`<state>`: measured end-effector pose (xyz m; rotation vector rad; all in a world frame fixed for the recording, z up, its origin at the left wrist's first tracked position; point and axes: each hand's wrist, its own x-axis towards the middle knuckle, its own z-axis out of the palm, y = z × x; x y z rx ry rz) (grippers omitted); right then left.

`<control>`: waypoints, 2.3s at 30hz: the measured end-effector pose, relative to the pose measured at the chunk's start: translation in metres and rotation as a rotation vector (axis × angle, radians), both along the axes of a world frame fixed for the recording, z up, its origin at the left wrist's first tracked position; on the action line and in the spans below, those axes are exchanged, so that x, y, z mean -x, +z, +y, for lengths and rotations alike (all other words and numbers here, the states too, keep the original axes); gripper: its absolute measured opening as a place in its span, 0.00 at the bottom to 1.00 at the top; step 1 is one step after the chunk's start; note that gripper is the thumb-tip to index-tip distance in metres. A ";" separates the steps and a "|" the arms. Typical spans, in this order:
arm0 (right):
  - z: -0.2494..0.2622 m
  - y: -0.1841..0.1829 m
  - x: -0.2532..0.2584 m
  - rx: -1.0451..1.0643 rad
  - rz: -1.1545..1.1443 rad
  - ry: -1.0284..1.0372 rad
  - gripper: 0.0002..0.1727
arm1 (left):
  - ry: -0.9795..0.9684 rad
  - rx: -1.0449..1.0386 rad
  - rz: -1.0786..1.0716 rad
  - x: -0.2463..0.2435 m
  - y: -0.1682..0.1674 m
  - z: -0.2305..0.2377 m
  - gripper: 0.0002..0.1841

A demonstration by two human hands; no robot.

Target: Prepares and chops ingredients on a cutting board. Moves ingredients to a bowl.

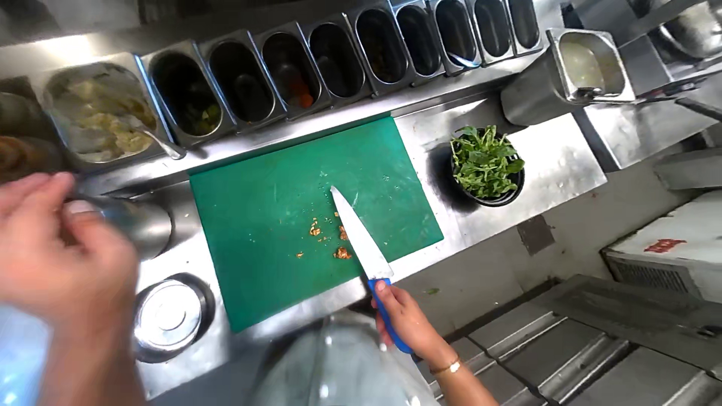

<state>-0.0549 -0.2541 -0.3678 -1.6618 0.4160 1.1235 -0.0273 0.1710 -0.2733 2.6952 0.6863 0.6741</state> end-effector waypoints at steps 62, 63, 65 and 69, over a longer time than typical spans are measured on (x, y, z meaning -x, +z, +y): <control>0.014 -0.002 -0.018 0.313 -0.152 0.563 0.45 | -0.629 0.118 0.271 -0.070 -0.136 -0.211 0.44; 0.012 -0.006 -0.015 0.261 -0.101 0.525 0.44 | -0.649 0.075 0.255 -0.069 -0.141 -0.215 0.45; 0.011 -0.017 -0.014 0.139 0.002 0.418 0.40 | -0.701 0.010 0.264 -0.075 -0.147 -0.219 0.48; 0.007 -0.003 -0.022 0.038 0.173 0.286 0.39 | -0.792 0.095 0.396 -0.087 -0.132 -0.222 0.48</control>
